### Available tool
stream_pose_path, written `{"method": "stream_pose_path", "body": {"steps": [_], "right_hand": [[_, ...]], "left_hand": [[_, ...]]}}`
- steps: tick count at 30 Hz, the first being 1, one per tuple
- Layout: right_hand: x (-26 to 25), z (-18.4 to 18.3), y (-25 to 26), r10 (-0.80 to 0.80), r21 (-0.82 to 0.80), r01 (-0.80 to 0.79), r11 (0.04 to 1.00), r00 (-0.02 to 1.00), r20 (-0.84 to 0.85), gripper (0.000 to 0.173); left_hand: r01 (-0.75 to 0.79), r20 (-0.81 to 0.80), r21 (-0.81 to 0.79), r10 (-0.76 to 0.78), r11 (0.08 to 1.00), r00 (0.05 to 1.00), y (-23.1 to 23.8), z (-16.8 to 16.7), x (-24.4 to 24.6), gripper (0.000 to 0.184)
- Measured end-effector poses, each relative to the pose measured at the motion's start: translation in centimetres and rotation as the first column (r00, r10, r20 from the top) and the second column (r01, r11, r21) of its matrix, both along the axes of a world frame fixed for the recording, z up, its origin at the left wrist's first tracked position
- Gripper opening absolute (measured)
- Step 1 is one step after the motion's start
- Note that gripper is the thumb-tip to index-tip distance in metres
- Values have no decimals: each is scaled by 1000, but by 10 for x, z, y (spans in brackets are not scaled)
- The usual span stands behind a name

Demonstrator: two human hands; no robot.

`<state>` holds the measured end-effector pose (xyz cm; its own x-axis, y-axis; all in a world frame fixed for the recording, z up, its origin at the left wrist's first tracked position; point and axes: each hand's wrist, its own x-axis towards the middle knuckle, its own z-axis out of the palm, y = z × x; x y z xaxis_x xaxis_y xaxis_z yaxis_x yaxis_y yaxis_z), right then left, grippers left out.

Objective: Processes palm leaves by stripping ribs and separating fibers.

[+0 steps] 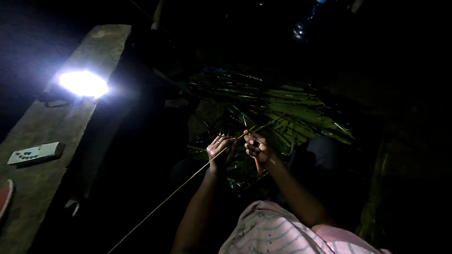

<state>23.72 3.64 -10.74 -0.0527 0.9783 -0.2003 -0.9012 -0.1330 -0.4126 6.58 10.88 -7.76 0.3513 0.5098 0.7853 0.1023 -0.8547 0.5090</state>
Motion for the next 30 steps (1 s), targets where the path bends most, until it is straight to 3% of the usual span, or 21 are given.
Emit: {"method": "stream_pose_path", "body": {"steps": [2, 4, 7, 10, 12, 14, 17, 18, 20, 24, 26, 28, 30], "right_hand": [[-1, 2, 0, -5, -45, 7, 999, 999, 46, 23], [2, -4, 4, -37, -114, 36, 993, 999, -9, 26], [18, -31, 9, -194, -288, 161, 944, 977, -89, 27], [24, -44, 9, -353, -451, 382, 807, 923, 151, 18], [14, -34, 5, -294, -310, 413, 856, 883, 365, 6], [-1, -15, 0, -208, -51, 301, 952, 762, 613, 22], [-27, 11, -6, -234, 223, 72, 972, 334, 913, 29], [-33, 20, -9, -240, 238, 33, 971, 233, 943, 26], [-40, 27, -13, -290, 291, 17, 957, 126, 949, 20], [-27, 47, -28, -432, 431, 57, 901, -3, 902, 22], [-2, 61, -44, -607, 599, 129, 790, 31, 794, 21], [42, 85, -83, -629, 592, 269, 760, 76, 773, 16], [97, 105, -144, -597, 446, 562, 696, 109, 795, 9]], "left_hand": [[10, 1, 23, -10, 1000, 1000, 1, 0, 1, 14], [69, 48, 39, -71, 997, 996, 2, 3, -1, 16], [132, 187, 0, -130, 991, 974, 6, 8, -12, 23], [-7, 207, -70, 22, 998, 978, 10, 15, -29, 26], [-143, 120, -90, 154, 986, 981, 17, 17, -33, 25], [-159, 57, -162, 170, 974, 984, 19, 16, -30, 18], [16, 88, -286, 9, 958, 996, 14, 15, -18, 11], [75, 106, -305, -44, 949, 993, 13, 16, -15, 10], [186, 151, -325, -143, 927, 978, 12, 17, -11, 6], [407, 245, -332, -339, 851, 908, 10, 19, -10, 7], [491, 251, -343, -426, 801, 869, 10, 19, -13, 16], [462, 222, -352, -407, 814, 886, 10, 20, -15, 23], [340, 192, -370, -287, 864, 938, 6, 24, -15, 17]]}}
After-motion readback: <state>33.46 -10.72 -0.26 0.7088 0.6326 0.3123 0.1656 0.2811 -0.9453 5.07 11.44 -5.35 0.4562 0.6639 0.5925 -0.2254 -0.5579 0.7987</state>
